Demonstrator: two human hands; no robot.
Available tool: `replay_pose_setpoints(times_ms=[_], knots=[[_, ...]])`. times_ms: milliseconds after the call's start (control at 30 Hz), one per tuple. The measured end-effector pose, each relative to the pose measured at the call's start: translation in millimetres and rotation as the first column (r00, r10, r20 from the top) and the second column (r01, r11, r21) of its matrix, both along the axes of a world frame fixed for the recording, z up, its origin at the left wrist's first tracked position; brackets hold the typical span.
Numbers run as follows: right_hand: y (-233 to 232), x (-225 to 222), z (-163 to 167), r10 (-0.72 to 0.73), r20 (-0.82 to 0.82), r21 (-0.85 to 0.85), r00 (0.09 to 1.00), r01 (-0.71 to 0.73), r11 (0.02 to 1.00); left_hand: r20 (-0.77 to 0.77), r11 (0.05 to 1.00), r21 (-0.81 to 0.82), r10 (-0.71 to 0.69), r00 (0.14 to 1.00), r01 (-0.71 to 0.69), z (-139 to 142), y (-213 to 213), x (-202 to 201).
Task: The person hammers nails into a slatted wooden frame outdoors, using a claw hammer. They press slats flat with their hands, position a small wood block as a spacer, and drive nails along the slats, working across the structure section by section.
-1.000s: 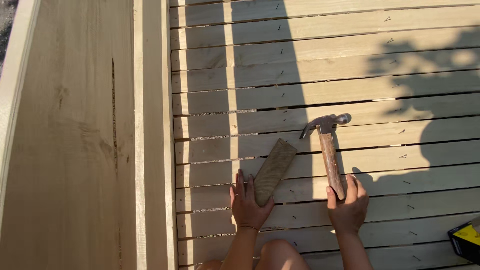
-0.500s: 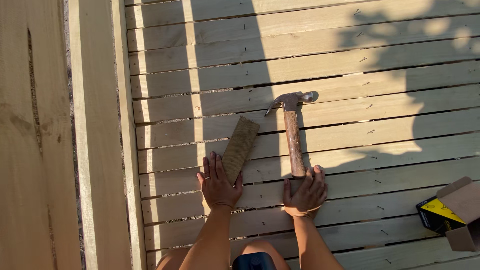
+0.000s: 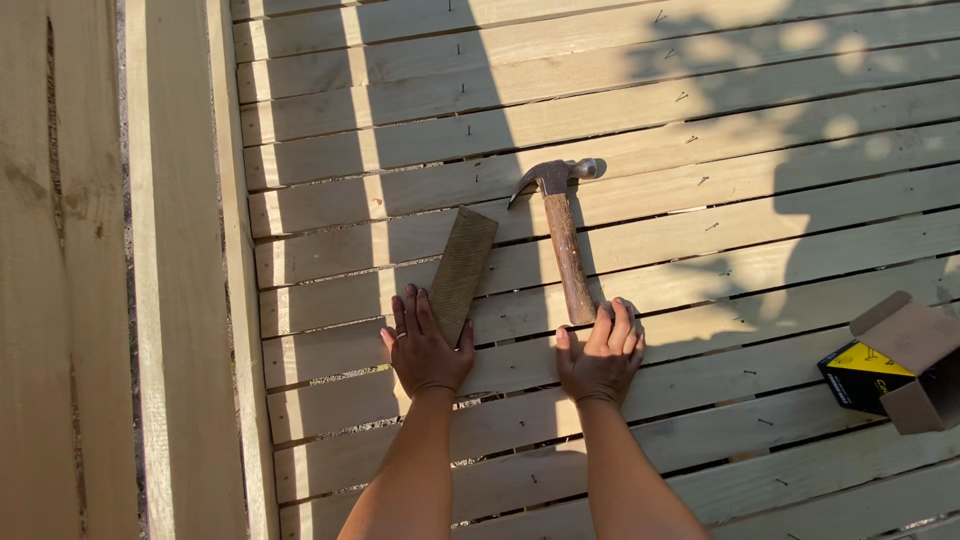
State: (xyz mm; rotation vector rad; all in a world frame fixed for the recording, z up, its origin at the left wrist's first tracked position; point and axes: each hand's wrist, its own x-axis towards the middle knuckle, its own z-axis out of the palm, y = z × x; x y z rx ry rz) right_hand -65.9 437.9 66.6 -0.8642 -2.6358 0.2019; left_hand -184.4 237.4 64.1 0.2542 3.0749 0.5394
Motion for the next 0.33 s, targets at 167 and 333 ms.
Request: replay_pose_setpoints(times_ms=[167, 333], knots=[[3.1, 6.3, 5.3, -0.033, -0.084, -0.104, 0.996, 0.024, 0.994, -0.086, 1.0, 0.026, -0.007, 0.996, 0.009, 5.7, 0.5, 4.8], [-5.4, -40.1, 22.1, -0.253, 0.215, -0.154, 0.943, 0.289, 0.945, -0.095, 1.0, 0.022, -0.008, 0.995, 0.01, 6.3, -1.5, 7.4]])
